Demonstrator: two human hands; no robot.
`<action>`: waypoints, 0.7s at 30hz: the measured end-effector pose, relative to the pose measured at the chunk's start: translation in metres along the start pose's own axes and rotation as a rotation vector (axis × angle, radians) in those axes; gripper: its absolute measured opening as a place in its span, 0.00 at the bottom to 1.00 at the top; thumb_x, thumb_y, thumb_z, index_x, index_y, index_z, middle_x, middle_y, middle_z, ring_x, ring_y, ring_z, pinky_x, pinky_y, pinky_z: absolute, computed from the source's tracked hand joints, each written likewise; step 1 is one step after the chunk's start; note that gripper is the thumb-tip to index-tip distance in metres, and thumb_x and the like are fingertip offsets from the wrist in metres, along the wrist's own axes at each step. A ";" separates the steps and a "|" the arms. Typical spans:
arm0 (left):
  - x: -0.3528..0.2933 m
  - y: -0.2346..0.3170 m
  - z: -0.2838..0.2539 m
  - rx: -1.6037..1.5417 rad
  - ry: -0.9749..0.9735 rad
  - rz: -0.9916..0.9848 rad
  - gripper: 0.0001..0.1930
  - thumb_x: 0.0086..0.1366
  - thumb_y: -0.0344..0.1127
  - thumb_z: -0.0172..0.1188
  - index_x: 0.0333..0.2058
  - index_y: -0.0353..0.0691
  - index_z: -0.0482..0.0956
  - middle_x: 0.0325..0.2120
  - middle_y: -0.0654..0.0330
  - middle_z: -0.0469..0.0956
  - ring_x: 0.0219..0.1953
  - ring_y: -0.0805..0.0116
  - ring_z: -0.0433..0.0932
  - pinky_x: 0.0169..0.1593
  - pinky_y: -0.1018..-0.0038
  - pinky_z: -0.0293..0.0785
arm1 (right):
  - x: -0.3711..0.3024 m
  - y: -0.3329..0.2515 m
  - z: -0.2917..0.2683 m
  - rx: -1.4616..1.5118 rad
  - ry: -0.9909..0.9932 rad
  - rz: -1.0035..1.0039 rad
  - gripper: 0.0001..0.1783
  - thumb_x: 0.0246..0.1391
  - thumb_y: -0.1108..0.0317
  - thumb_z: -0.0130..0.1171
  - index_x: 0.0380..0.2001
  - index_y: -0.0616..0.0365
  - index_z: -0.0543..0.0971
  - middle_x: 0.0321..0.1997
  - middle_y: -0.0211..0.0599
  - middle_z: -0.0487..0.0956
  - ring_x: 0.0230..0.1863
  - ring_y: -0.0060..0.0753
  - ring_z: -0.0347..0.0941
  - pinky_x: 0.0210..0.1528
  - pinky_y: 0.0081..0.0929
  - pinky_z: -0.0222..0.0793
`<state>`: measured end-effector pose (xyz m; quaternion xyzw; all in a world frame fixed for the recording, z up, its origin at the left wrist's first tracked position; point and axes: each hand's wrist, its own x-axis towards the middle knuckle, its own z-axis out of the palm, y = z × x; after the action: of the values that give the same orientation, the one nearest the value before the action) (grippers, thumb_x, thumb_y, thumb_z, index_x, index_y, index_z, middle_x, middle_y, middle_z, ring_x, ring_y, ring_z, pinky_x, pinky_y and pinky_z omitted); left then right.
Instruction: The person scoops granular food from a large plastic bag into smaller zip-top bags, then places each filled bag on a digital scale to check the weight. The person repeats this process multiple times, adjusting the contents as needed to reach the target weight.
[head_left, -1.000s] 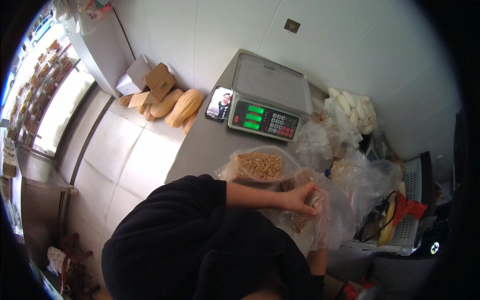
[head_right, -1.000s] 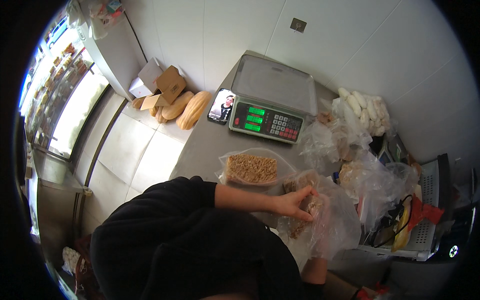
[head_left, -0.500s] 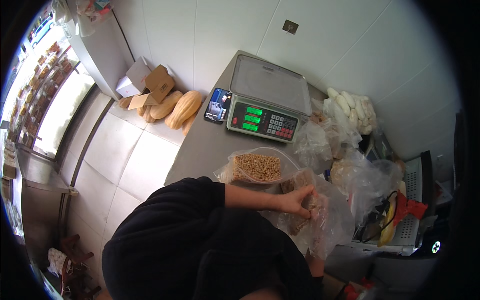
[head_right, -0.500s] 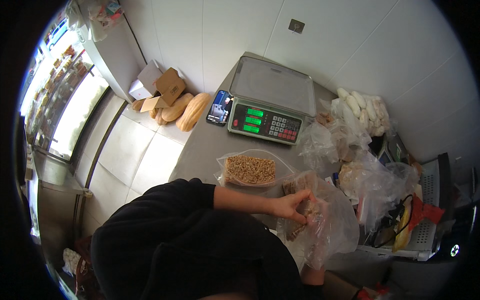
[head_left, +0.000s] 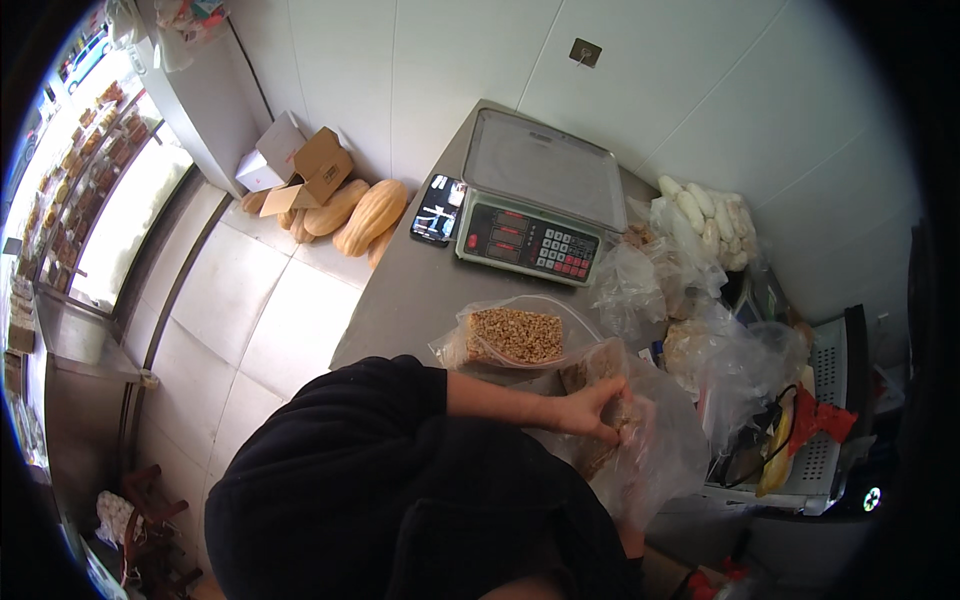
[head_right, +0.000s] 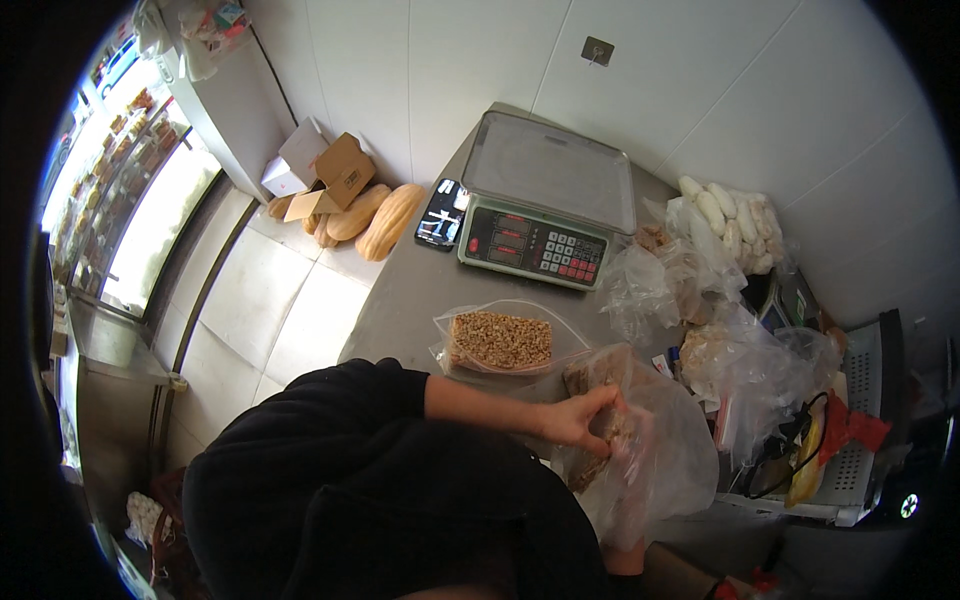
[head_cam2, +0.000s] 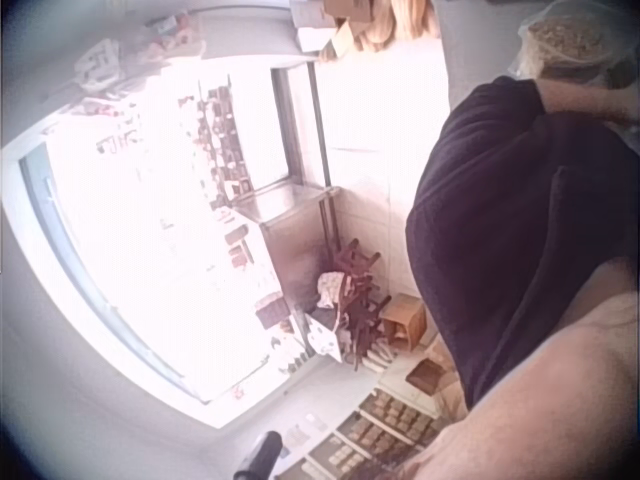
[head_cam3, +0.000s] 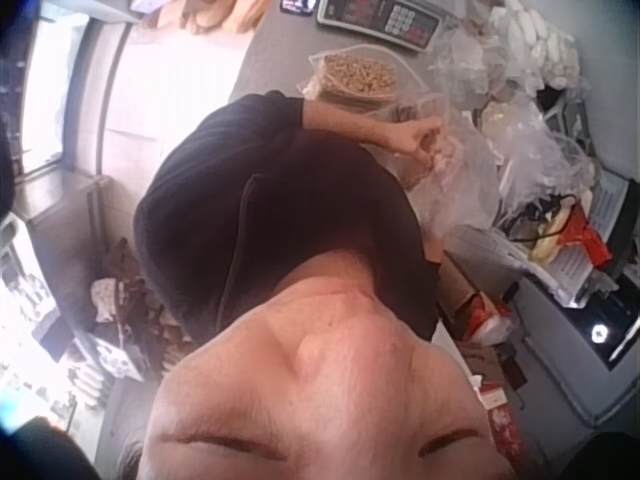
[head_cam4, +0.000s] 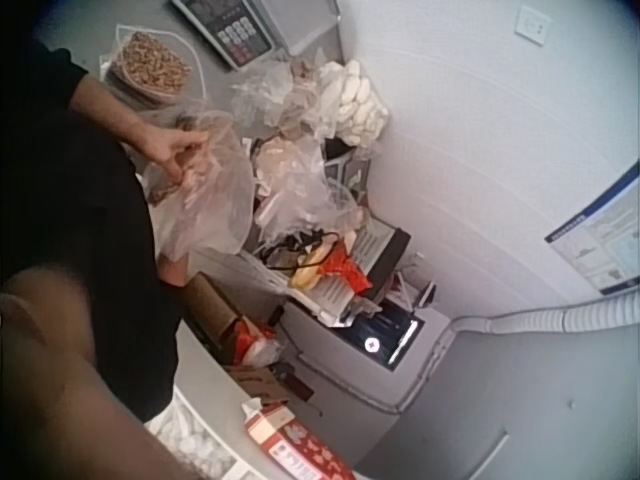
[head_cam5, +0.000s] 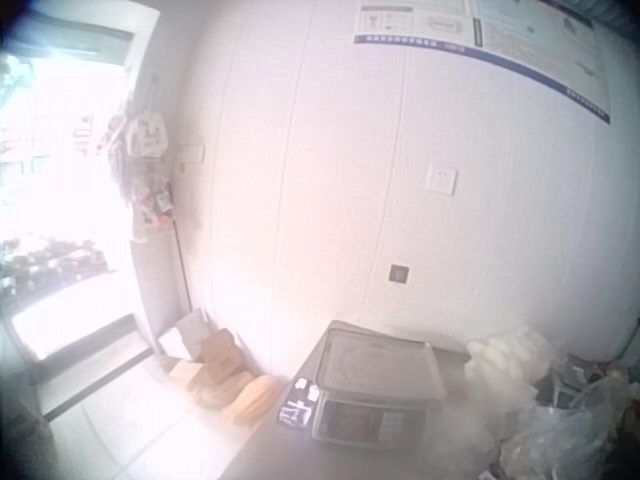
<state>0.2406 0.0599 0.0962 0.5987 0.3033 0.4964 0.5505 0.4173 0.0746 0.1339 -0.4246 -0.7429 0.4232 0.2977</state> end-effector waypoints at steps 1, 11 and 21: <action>0.000 0.000 0.000 0.006 -0.001 0.014 0.32 0.45 0.37 0.70 0.47 0.43 0.61 0.42 0.55 0.63 0.48 0.63 0.63 0.52 0.69 0.61 | 0.000 -0.001 0.000 0.003 -0.005 -0.023 0.28 0.49 0.50 0.52 0.48 0.60 0.69 0.44 0.39 0.70 0.48 0.32 0.66 0.51 0.31 0.61; -0.002 0.004 -0.003 0.082 -0.031 -0.016 0.30 0.50 0.43 0.69 0.46 0.43 0.62 0.42 0.55 0.63 0.44 0.63 0.65 0.46 0.69 0.65 | 0.004 -0.004 -0.002 0.040 -0.052 -0.035 0.29 0.48 0.50 0.54 0.49 0.58 0.68 0.44 0.37 0.69 0.47 0.29 0.66 0.50 0.29 0.61; -0.010 -0.002 0.002 0.116 -0.053 0.069 0.26 0.50 0.42 0.69 0.44 0.45 0.64 0.41 0.56 0.64 0.46 0.61 0.63 0.48 0.67 0.64 | -0.001 -0.013 -0.016 -0.057 -0.243 0.018 0.30 0.49 0.51 0.53 0.53 0.53 0.66 0.45 0.35 0.70 0.47 0.26 0.66 0.49 0.25 0.61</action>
<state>0.2393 0.0509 0.0918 0.6526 0.2958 0.4809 0.5053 0.4251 0.0763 0.1524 -0.3850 -0.7814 0.4530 0.1896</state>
